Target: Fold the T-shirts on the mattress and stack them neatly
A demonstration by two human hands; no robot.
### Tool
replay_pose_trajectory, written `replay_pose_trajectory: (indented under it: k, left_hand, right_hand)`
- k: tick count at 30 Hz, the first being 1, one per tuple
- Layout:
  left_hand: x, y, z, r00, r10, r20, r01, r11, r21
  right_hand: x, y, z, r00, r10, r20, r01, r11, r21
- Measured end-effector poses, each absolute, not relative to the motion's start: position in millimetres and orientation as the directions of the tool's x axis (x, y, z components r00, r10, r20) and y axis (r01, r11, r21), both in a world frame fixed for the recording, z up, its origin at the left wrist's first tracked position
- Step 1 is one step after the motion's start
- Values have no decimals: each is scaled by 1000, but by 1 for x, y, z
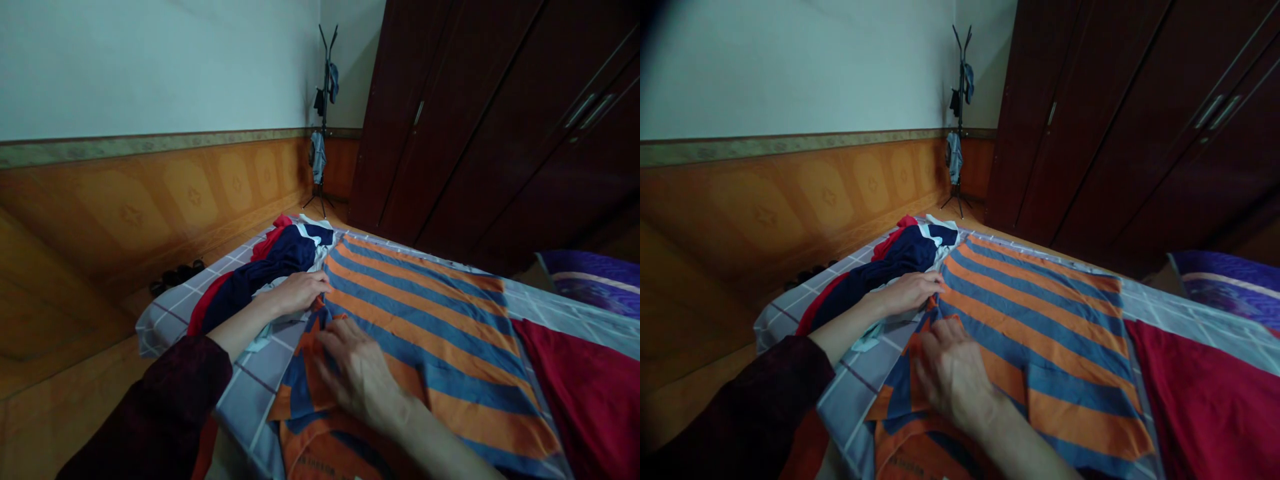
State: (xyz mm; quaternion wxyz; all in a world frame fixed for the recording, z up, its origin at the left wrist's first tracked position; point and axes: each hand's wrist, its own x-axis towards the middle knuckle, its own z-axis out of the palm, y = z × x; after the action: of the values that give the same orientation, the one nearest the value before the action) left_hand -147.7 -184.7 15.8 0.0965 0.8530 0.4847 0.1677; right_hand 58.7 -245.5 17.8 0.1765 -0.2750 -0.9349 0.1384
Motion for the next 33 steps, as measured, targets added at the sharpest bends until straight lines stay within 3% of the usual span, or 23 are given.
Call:
replay_pose_trajectory:
  k: [2, 6, 12, 20, 24, 30, 33]
  left_hand:
    - [-150, -174, 7, 498, 851, 167, 789, -525, 320]
    - [-160, -168, -2, 514, 842, 163, 771, -537, 341]
    - [-168, -163, -5, 511, 834, 209, 650, -534, 541]
    - [-170, -162, -12, 406, 891, 204, 601, -429, 675]
    - [-171, -161, -17, 458, 866, 201, 619, -473, 627]
    - [-166, -163, -15, 504, 852, 138, 745, -510, 429]
    - [-163, -164, -11, 495, 857, 142, 759, -506, 409]
  right_hand:
    - [58, -264, 16, -867, 459, 192, 372, 854, -365]
    - [56, -274, 4, -915, 384, 123, 316, 873, -372]
    - [56, -268, -20, -932, 330, 152, 251, 887, -387]
    - [51, -270, -50, -939, 262, 225, 153, 899, -410]
    - [60, -269, -46, -931, 241, 274, 100, 891, -443]
    - [66, -267, -36, -918, 237, 317, 57, 871, -489]
    - [66, -268, -32, -919, 223, 326, 38, 871, -489]
